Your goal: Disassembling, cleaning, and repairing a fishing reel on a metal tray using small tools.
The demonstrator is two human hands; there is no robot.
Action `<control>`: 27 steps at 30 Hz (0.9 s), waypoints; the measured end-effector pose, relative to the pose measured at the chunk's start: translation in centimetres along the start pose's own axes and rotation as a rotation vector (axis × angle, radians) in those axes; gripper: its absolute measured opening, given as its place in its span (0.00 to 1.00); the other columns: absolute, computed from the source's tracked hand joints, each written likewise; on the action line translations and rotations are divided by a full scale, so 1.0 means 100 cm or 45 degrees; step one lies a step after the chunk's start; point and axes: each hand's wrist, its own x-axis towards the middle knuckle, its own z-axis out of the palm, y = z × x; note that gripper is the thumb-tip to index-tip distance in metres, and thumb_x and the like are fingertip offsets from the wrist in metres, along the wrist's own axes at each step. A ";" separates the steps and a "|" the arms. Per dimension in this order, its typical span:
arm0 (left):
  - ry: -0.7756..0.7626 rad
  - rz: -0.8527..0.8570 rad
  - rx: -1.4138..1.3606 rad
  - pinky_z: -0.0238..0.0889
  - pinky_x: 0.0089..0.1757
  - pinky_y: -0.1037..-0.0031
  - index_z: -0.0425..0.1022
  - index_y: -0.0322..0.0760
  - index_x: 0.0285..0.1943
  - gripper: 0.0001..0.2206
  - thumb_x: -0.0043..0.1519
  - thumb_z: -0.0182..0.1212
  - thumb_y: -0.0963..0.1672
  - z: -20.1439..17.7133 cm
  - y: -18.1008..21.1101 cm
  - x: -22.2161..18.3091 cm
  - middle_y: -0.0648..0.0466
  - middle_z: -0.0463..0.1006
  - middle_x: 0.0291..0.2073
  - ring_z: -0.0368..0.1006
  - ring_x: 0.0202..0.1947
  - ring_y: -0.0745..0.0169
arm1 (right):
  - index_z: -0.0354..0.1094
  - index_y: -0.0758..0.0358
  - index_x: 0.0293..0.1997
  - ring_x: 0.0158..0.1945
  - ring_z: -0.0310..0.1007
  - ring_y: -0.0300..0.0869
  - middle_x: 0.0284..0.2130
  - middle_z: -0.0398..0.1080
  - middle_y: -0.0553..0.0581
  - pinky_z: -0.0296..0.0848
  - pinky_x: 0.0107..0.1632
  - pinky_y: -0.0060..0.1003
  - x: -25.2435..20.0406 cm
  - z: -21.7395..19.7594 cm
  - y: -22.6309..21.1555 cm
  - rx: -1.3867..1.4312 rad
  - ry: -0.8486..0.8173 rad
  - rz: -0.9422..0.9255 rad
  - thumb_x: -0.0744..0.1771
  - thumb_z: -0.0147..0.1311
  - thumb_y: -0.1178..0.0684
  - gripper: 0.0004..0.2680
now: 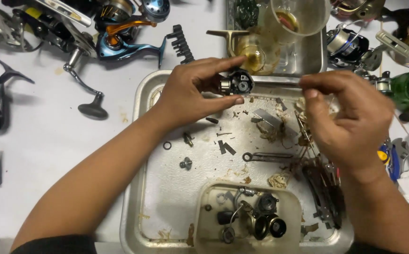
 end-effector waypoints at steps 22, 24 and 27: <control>0.149 0.231 -0.152 0.78 0.44 0.80 0.74 0.28 0.58 0.20 0.60 0.79 0.39 0.002 -0.023 0.008 0.44 0.81 0.51 0.79 0.44 0.65 | 0.79 0.62 0.29 0.42 0.78 0.47 0.33 0.79 0.61 0.75 0.50 0.46 -0.071 -0.054 -0.010 -0.523 -0.449 0.039 0.76 0.65 0.62 0.14; 0.135 0.046 -0.039 0.64 0.32 0.83 0.78 0.39 0.47 0.11 0.62 0.78 0.44 0.001 -0.020 0.006 0.62 0.70 0.27 0.67 0.30 0.74 | 0.81 0.75 0.38 0.42 0.76 0.52 0.37 0.78 0.67 0.74 0.52 0.48 -0.076 -0.052 -0.014 -0.489 -0.391 0.011 0.75 0.68 0.64 0.08; 0.152 0.221 0.162 0.70 0.48 0.74 0.75 0.35 0.53 0.17 0.63 0.77 0.46 -0.002 -0.025 0.007 0.51 0.81 0.46 0.77 0.48 0.59 | 0.82 0.77 0.44 0.48 0.78 0.56 0.41 0.79 0.70 0.76 0.55 0.50 -0.092 -0.051 -0.008 -0.477 -0.345 0.030 0.74 0.70 0.66 0.04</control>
